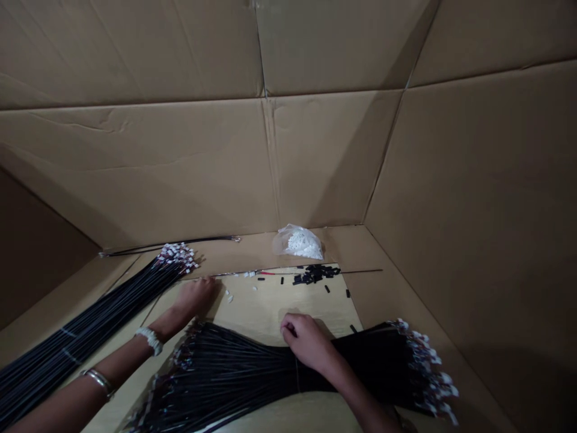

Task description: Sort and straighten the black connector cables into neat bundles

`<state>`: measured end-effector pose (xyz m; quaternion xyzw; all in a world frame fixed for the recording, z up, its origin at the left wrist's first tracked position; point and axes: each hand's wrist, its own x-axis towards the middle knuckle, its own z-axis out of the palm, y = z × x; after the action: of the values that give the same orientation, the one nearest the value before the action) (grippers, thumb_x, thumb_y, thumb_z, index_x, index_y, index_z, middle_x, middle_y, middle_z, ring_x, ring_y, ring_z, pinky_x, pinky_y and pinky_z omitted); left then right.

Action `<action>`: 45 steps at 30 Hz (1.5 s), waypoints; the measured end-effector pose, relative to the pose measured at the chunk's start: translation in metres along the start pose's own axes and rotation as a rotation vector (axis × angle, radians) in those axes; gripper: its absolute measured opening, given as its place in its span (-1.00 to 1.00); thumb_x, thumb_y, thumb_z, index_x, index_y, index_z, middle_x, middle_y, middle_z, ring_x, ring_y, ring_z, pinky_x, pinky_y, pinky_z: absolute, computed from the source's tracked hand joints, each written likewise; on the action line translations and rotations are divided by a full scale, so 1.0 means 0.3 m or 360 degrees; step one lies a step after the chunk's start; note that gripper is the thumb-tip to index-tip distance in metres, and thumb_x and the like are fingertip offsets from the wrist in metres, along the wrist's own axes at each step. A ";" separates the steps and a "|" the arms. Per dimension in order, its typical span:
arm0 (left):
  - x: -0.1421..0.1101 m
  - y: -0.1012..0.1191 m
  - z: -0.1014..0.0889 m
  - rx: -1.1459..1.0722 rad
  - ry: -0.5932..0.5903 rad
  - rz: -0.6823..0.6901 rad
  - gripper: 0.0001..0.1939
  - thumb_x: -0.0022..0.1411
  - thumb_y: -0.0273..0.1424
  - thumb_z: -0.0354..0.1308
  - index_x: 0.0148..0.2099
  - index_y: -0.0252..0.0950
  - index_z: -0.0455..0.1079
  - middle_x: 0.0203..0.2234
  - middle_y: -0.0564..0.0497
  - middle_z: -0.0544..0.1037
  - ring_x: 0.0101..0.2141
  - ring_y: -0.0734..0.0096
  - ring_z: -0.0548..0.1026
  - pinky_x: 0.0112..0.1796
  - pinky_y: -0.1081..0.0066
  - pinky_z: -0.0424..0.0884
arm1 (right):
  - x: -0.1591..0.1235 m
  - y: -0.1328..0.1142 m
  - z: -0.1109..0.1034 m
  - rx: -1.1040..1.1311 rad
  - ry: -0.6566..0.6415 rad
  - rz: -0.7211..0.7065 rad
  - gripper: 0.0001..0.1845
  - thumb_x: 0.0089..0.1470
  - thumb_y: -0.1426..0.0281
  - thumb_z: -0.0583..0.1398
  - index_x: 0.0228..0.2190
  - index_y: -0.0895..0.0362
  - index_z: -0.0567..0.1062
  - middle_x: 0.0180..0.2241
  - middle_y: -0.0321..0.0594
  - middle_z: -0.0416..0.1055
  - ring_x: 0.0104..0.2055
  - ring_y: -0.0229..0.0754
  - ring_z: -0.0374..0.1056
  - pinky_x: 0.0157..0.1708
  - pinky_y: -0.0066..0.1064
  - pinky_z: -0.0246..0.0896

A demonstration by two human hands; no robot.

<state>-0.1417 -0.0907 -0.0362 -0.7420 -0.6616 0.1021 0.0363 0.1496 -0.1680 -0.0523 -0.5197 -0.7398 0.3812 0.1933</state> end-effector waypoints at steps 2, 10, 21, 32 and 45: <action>0.048 0.066 -0.051 -0.0251 0.0049 -0.0052 -0.70 0.27 -0.49 -0.14 -0.32 -0.43 0.43 -0.49 -0.27 0.53 -0.44 0.17 0.51 -0.39 0.29 0.37 | 0.000 0.002 0.003 -0.0008 0.0010 -0.0003 -0.79 0.08 0.57 0.10 -0.45 0.13 0.50 -0.39 -0.25 0.53 -0.34 -0.25 0.37 -0.36 -0.52 0.08; 0.414 0.463 -0.248 -0.0780 0.0178 0.0026 -0.70 0.35 -0.34 -0.06 -0.33 -0.36 0.41 -0.50 0.02 0.48 -0.49 0.45 0.40 -0.40 0.42 0.29 | 0.001 -0.003 0.003 -0.0023 0.0000 0.0031 -0.79 0.10 0.57 0.10 -0.41 0.15 0.52 -0.35 -0.20 0.54 -0.30 -0.23 0.40 -0.34 -0.51 0.09; 0.304 0.349 -0.308 -0.0788 0.0187 0.0042 -0.57 0.37 -0.28 -0.15 -0.30 -0.40 0.47 -0.43 -0.13 0.56 -0.43 0.32 0.47 -0.43 0.42 0.23 | 0.001 0.004 0.007 -0.0008 0.0010 -0.0016 -0.80 0.11 0.56 0.10 -0.41 0.16 0.52 -0.36 -0.19 0.54 -0.32 -0.24 0.40 -0.35 -0.51 0.09; -0.063 0.167 0.012 0.0162 0.0054 -0.0118 -0.43 0.35 -0.04 -0.13 -0.16 -0.46 0.45 -0.32 -0.38 0.55 -0.27 -0.08 0.54 -0.33 0.20 0.37 | -0.001 -0.007 -0.009 -0.0060 -0.0010 -0.0006 -0.79 0.08 0.58 0.10 -0.43 0.14 0.51 -0.36 -0.24 0.54 -0.33 -0.25 0.38 -0.36 -0.51 0.06; -0.029 0.144 0.099 0.0018 0.0156 0.0011 -0.66 0.24 -0.64 -0.16 -0.12 -0.46 0.43 -0.30 -0.33 0.52 -0.37 0.09 0.53 -0.41 0.28 0.37 | 0.001 -0.007 -0.009 -0.0034 -0.0020 0.0018 -0.80 0.09 0.58 0.11 -0.44 0.14 0.50 -0.38 -0.25 0.53 -0.34 -0.25 0.37 -0.37 -0.52 0.06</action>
<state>-0.1065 -0.1069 -0.0724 -0.7481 -0.6559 0.0695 0.0723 0.1500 -0.1673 -0.0490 -0.5236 -0.7421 0.3776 0.1808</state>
